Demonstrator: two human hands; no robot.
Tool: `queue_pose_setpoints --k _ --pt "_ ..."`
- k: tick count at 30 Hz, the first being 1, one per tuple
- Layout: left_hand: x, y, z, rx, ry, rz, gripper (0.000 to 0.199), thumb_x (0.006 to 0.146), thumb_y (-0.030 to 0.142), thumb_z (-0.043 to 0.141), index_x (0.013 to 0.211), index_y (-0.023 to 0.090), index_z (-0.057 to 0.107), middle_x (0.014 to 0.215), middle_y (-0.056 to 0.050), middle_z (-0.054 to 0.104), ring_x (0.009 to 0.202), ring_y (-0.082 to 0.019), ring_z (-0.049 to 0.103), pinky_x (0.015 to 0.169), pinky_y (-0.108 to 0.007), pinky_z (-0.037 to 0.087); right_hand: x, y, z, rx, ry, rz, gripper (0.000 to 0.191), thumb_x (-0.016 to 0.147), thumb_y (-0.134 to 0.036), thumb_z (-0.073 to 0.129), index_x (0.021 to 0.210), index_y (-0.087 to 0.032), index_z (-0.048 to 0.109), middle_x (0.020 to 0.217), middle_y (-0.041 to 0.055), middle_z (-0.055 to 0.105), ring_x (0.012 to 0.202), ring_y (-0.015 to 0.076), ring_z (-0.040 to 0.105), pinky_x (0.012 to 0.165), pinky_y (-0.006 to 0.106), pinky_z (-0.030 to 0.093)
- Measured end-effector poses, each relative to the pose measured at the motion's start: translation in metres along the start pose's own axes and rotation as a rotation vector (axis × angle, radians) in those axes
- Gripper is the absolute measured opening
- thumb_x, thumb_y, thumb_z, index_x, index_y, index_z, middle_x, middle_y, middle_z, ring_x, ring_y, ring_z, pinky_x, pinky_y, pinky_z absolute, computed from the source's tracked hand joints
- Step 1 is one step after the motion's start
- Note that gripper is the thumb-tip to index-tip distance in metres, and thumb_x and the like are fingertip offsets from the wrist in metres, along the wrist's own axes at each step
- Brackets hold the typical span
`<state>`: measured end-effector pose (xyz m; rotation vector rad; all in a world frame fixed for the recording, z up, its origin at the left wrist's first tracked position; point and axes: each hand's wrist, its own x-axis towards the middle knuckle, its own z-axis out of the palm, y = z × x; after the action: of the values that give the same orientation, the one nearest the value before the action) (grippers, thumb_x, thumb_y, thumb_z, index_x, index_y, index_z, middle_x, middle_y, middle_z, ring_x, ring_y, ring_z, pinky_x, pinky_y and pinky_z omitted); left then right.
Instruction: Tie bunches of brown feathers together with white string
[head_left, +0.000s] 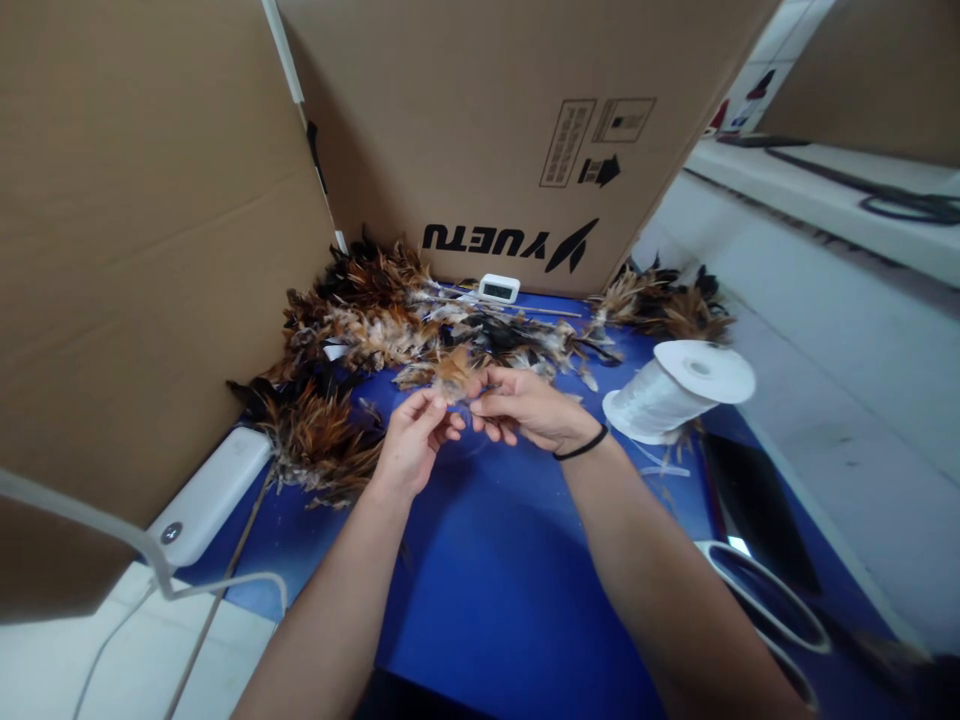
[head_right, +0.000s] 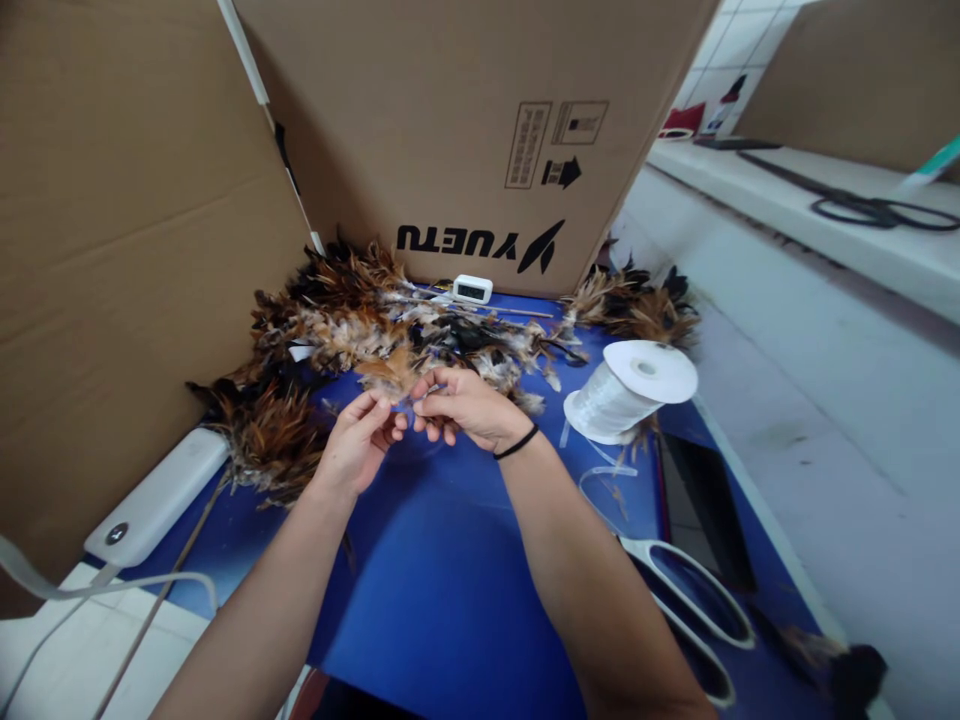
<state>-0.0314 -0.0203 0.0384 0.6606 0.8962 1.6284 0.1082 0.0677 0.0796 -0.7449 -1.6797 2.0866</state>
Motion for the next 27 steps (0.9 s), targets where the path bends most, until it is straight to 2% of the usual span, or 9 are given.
queue_pose_setpoints --k 7,12,15,18,23,27 --pt "0.001 -0.002 0.002 -0.086 0.051 -0.042 0.017 0.069 0.023 0.072 0.070 0.012 0.060 0.063 -0.002 0.064 0.056 -0.007 0.060 0.057 -0.016 0.050 -0.001 0.000 0.001 0.062 -0.011 0.015 0.018 0.067 -0.021 0.068 0.079 -0.015 0.057 0.058 -0.0010 0.064 0.041 0.0062 0.054 0.031 0.012 0.038" --pt "0.006 -0.002 0.001 -0.232 0.179 -0.095 0.007 0.073 0.009 0.066 0.069 0.012 0.061 0.063 -0.001 0.064 0.055 -0.006 0.061 0.056 -0.013 0.052 0.003 0.003 -0.004 0.106 0.009 0.003 0.020 0.075 -0.029 0.061 0.089 -0.014 0.061 0.068 0.0040 0.067 0.051 0.0097 0.060 0.037 0.015 0.042" --pt "0.008 -0.002 0.000 -0.300 0.229 -0.121 0.010 0.077 0.004 0.060 0.069 0.011 0.062 0.064 -0.002 0.065 0.055 -0.006 0.062 0.057 -0.013 0.053 0.005 0.006 -0.005 0.027 0.045 -0.056 0.022 0.071 -0.024 0.065 0.091 -0.015 0.063 0.074 0.0035 0.066 0.056 0.0095 0.059 0.041 0.016 0.043" --pt "0.008 -0.002 0.000 -0.327 0.254 -0.135 0.012 0.078 0.002 0.057 0.069 0.010 0.062 0.063 -0.003 0.064 0.055 -0.006 0.063 0.057 -0.013 0.054 0.005 0.008 -0.003 -0.080 0.020 -0.143 0.026 0.065 -0.020 0.071 0.090 -0.015 0.065 0.074 0.0009 0.063 0.062 0.0084 0.056 0.048 0.017 0.044" --pt "0.008 -0.003 -0.001 -0.344 0.259 -0.137 0.011 0.077 0.001 0.059 0.070 0.009 0.063 0.064 -0.002 0.065 0.055 -0.006 0.063 0.057 -0.012 0.054 0.006 0.009 0.004 -0.166 0.082 -0.261 0.024 0.064 -0.027 0.075 0.086 -0.018 0.068 0.078 -0.0001 0.064 0.071 0.0096 0.056 0.065 0.022 0.047" --pt "0.007 -0.003 0.000 -0.329 0.240 -0.161 0.010 0.077 0.002 0.059 0.071 0.009 0.062 0.062 -0.003 0.064 0.054 -0.006 0.063 0.056 -0.012 0.054 0.009 0.011 0.005 -0.234 0.154 -0.268 0.018 0.069 -0.032 0.070 0.079 -0.017 0.069 0.071 0.0004 0.064 0.060 0.0095 0.052 0.057 0.023 0.043"
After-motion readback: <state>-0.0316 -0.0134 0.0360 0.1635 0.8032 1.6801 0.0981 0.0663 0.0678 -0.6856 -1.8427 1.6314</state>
